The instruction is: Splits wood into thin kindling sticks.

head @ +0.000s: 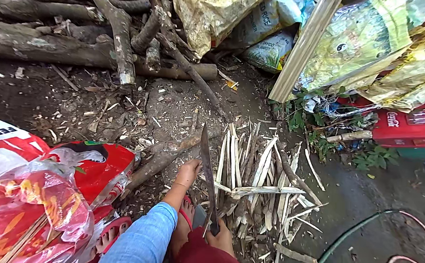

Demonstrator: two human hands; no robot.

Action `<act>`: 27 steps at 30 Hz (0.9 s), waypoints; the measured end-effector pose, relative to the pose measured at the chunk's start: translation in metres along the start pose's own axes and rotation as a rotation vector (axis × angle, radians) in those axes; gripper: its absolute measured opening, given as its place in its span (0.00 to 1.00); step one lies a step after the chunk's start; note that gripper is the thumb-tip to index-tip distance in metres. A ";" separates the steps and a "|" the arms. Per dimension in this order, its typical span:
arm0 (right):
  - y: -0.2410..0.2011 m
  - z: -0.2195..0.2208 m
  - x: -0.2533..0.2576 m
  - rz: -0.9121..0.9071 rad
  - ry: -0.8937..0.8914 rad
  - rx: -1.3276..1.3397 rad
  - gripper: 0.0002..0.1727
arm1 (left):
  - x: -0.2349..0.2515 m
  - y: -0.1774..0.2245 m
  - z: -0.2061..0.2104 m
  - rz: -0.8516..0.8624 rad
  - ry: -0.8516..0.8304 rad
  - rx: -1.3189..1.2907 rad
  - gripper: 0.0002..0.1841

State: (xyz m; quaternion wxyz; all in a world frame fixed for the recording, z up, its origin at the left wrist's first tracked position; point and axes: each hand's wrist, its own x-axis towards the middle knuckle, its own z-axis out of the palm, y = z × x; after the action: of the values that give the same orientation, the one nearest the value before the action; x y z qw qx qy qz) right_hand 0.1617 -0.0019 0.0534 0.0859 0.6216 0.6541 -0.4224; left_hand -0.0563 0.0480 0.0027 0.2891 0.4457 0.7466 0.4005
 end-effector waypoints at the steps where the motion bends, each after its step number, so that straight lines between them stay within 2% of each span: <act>1: 0.001 0.000 0.002 0.020 -0.010 -0.017 0.26 | 0.001 -0.001 0.001 -0.012 -0.033 0.012 0.13; 5: 0.004 -0.006 0.012 0.043 -0.028 -0.043 0.27 | 0.012 -0.009 0.004 -0.087 -0.198 0.073 0.16; 9: 0.012 -0.004 0.009 -0.023 0.036 0.013 0.25 | 0.009 -0.002 0.003 0.060 -0.068 0.028 0.14; 10: 0.013 -0.001 0.011 -0.013 0.032 0.006 0.25 | 0.008 0.000 0.002 0.044 -0.076 0.020 0.14; 11: 0.013 0.002 0.013 0.008 0.017 -0.008 0.25 | 0.009 0.002 -0.001 -0.022 -0.142 0.019 0.17; 13: 0.015 0.006 0.020 0.042 -0.007 -0.024 0.27 | 0.013 -0.002 -0.009 -0.198 -0.291 0.012 0.31; 14: 0.017 0.006 0.023 0.037 0.003 -0.010 0.27 | 0.013 -0.005 -0.013 -0.261 -0.286 -0.007 0.36; 16: 0.019 0.004 0.024 -0.005 0.039 0.036 0.26 | 0.009 -0.016 -0.024 -0.335 -0.170 -0.071 0.39; 19: 0.018 0.008 0.013 -0.079 0.154 0.071 0.24 | 0.005 -0.031 -0.043 -0.400 0.002 -0.139 0.33; 21: 0.018 0.017 0.012 -0.091 0.225 0.065 0.23 | 0.005 -0.034 -0.053 -0.415 0.060 -0.152 0.28; 25: 0.022 0.028 0.032 0.075 -0.043 -0.114 0.29 | 0.006 -0.034 -0.060 -0.398 0.084 -0.151 0.23; 27: 0.021 0.025 0.035 0.081 -0.070 -0.138 0.29 | 0.004 -0.034 -0.058 -0.385 0.098 -0.162 0.22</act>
State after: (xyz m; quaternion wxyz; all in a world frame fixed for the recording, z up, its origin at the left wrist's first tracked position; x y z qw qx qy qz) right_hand 0.1625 0.0049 0.0059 0.1681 0.6252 0.6524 -0.3940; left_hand -0.1191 0.0226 0.0034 0.3583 0.2501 0.7966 0.4177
